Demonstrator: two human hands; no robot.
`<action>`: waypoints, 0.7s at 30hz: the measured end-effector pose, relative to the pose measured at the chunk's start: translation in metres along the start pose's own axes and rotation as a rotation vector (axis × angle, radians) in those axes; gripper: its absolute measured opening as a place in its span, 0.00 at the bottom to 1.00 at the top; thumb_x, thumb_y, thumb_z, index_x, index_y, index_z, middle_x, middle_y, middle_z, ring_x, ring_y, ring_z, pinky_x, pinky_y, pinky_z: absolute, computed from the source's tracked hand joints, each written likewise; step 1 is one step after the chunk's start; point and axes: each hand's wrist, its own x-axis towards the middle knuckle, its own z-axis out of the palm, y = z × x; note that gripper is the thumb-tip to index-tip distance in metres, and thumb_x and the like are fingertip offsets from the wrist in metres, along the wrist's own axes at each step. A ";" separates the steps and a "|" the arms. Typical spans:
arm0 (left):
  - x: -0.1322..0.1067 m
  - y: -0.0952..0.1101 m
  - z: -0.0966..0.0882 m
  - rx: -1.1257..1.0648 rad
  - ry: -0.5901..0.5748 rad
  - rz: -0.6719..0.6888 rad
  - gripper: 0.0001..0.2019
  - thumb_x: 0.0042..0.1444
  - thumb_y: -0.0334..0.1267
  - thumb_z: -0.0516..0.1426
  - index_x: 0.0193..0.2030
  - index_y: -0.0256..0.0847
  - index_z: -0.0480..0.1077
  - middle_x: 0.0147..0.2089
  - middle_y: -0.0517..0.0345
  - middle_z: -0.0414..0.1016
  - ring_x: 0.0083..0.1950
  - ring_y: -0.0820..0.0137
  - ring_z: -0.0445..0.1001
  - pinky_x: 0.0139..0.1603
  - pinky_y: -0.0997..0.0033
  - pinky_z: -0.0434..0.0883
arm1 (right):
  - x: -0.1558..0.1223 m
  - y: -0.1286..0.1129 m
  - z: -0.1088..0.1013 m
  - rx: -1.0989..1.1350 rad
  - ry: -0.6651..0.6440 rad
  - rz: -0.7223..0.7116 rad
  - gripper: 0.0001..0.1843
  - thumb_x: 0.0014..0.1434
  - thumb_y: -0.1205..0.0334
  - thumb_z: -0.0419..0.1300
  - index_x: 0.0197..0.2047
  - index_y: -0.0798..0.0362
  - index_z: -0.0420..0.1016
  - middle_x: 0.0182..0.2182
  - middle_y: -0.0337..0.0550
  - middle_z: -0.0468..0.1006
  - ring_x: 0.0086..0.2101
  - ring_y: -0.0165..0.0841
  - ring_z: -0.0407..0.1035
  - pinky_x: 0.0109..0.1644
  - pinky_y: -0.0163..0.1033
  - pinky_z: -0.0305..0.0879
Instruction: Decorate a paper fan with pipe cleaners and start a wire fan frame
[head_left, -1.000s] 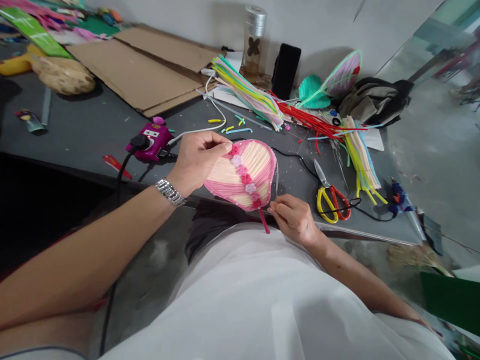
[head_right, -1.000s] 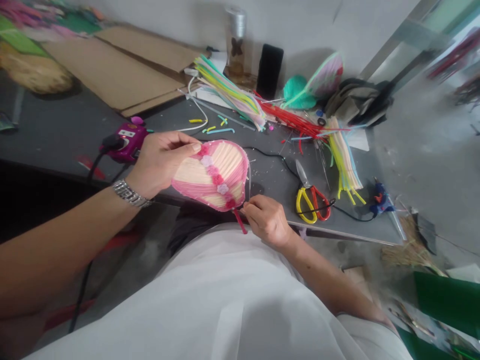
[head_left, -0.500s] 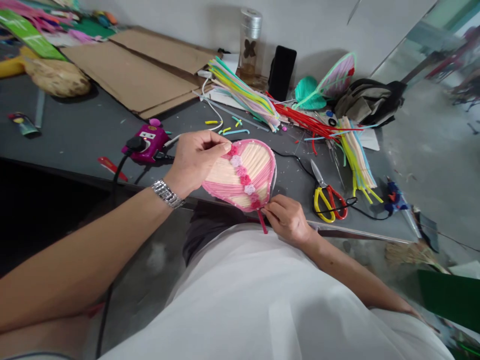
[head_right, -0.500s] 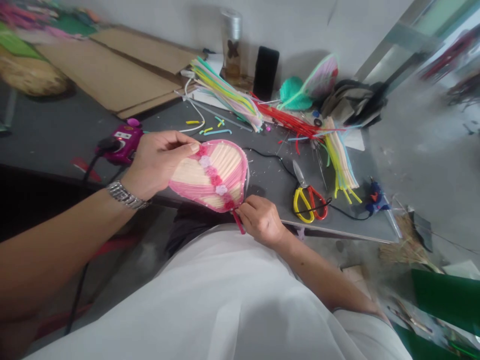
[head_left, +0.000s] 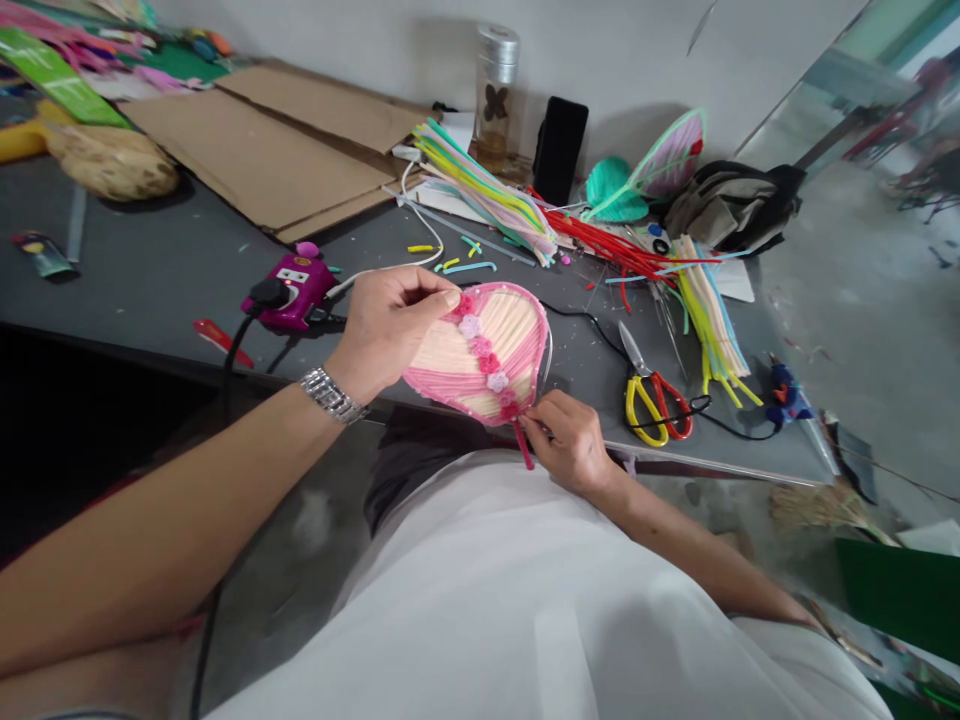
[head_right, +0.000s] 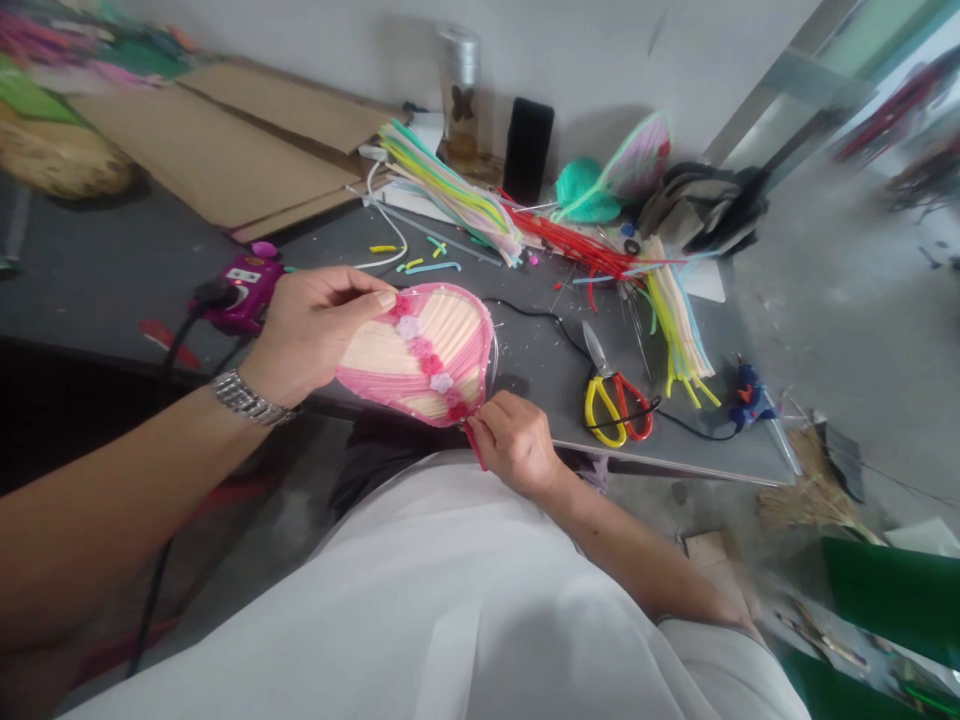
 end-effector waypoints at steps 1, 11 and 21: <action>0.000 0.000 0.000 0.000 -0.001 0.000 0.03 0.52 0.40 0.66 0.30 0.45 0.80 0.32 0.56 0.81 0.35 0.65 0.77 0.39 0.63 0.75 | 0.000 0.000 0.000 -0.001 -0.003 0.000 0.14 0.70 0.69 0.57 0.30 0.51 0.70 0.26 0.41 0.72 0.28 0.32 0.66 0.33 0.38 0.60; 0.000 -0.001 0.000 0.024 -0.011 0.025 0.05 0.50 0.41 0.65 0.29 0.44 0.80 0.31 0.57 0.82 0.33 0.66 0.77 0.37 0.66 0.75 | 0.002 0.000 -0.002 0.039 -0.019 -0.023 0.15 0.70 0.70 0.57 0.29 0.51 0.69 0.25 0.39 0.69 0.27 0.30 0.62 0.32 0.38 0.56; 0.000 -0.001 0.003 0.039 -0.016 0.038 0.06 0.51 0.42 0.65 0.30 0.43 0.80 0.32 0.55 0.83 0.35 0.65 0.78 0.38 0.65 0.76 | 0.005 -0.002 -0.004 0.057 -0.010 -0.041 0.15 0.67 0.72 0.57 0.28 0.50 0.67 0.24 0.38 0.67 0.26 0.30 0.61 0.32 0.38 0.54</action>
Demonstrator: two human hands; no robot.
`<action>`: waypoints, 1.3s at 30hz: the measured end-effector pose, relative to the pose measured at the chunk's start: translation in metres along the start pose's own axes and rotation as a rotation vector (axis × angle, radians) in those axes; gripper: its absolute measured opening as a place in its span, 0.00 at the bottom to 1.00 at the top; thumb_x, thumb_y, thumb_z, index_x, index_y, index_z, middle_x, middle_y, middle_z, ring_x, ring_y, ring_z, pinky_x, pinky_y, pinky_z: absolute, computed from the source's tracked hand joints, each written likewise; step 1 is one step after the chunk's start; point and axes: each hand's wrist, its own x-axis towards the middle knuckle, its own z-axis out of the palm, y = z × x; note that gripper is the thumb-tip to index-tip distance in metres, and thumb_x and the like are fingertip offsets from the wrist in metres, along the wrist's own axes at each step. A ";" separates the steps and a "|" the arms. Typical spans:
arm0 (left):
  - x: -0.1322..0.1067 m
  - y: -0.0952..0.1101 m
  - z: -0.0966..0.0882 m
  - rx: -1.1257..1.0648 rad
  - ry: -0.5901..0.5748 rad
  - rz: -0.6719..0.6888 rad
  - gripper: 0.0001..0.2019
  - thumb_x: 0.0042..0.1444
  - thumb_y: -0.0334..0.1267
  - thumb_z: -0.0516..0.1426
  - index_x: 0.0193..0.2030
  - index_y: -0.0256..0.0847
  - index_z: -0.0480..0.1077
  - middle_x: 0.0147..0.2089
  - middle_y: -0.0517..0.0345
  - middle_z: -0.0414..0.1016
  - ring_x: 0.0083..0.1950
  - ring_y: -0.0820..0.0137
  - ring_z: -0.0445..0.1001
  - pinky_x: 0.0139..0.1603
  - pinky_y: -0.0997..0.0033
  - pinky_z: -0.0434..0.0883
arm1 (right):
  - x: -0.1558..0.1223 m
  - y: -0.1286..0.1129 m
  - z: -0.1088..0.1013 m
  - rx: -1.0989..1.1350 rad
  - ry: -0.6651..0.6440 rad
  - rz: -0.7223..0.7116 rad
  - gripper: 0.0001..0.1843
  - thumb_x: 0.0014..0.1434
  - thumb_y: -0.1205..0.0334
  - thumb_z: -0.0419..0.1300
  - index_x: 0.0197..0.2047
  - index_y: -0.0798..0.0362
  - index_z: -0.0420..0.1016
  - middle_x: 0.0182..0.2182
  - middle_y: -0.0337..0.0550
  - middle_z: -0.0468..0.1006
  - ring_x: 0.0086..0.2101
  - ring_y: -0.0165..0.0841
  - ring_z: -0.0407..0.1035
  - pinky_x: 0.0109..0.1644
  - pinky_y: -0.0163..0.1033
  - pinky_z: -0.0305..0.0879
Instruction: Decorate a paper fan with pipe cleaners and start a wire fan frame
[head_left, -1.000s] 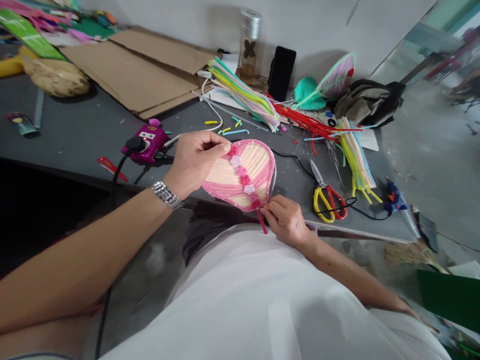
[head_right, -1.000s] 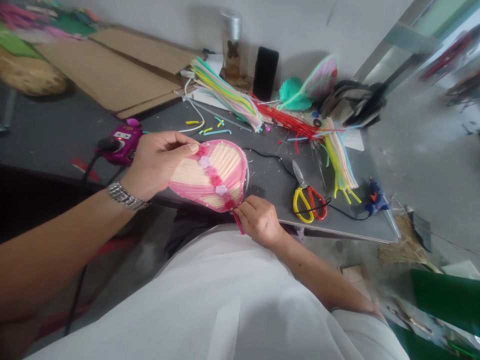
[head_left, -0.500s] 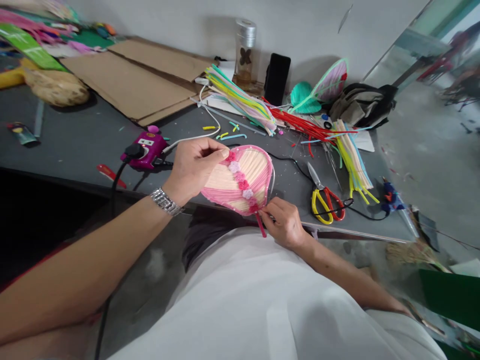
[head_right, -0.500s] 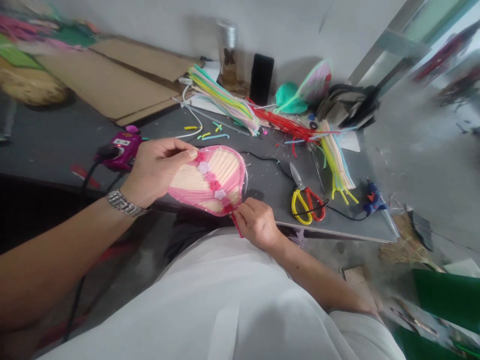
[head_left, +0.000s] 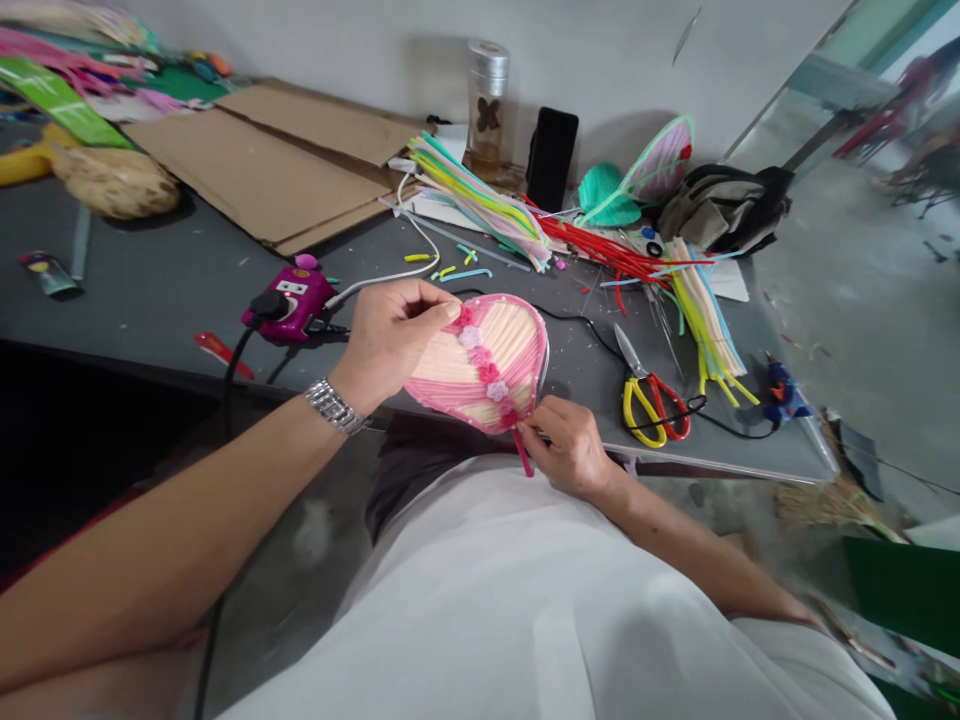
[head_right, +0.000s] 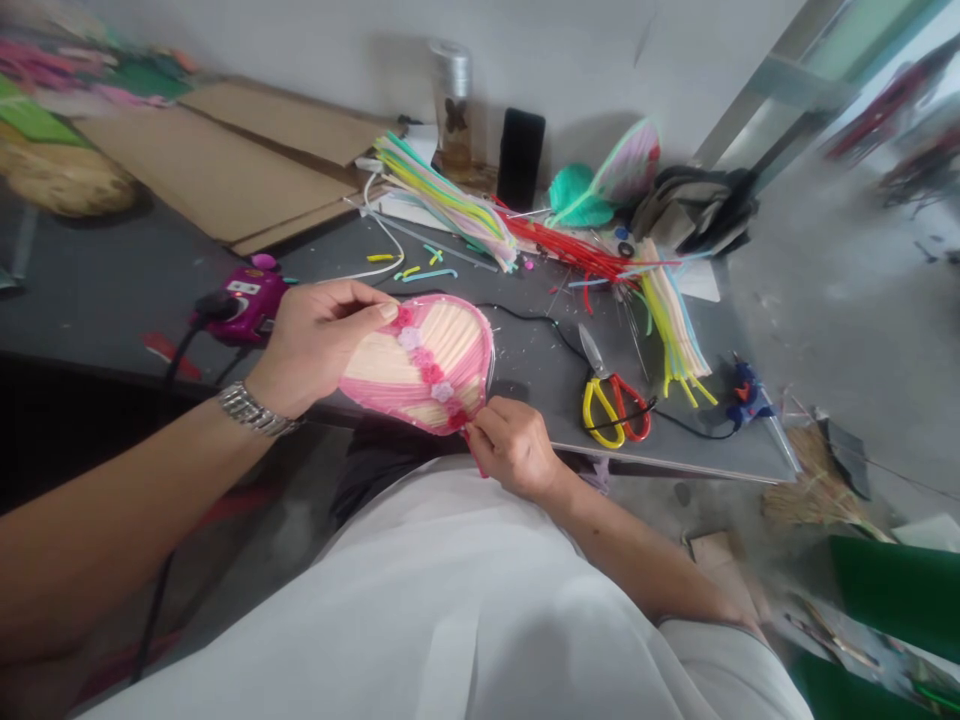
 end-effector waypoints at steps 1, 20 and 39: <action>0.000 0.000 0.000 0.005 0.002 0.004 0.06 0.51 0.42 0.65 0.30 0.43 0.80 0.32 0.55 0.83 0.35 0.65 0.78 0.38 0.66 0.75 | 0.000 0.000 0.000 0.001 0.003 0.000 0.15 0.67 0.72 0.57 0.28 0.50 0.67 0.24 0.37 0.67 0.26 0.30 0.60 0.32 0.38 0.54; 0.003 -0.005 0.000 -0.010 -0.007 0.010 0.07 0.50 0.42 0.65 0.30 0.41 0.81 0.31 0.56 0.84 0.32 0.68 0.77 0.35 0.69 0.71 | -0.001 0.005 0.005 0.003 0.011 -0.012 0.17 0.69 0.71 0.56 0.27 0.50 0.66 0.23 0.37 0.66 0.26 0.30 0.59 0.32 0.38 0.53; 0.028 0.042 -0.007 -0.010 -0.038 -0.069 0.20 0.44 0.53 0.70 0.40 0.43 0.83 0.40 0.50 0.87 0.37 0.57 0.82 0.34 0.63 0.77 | 0.000 0.034 -0.074 -0.355 0.301 -0.156 0.08 0.69 0.73 0.59 0.38 0.53 0.74 0.30 0.42 0.78 0.30 0.32 0.69 0.36 0.38 0.65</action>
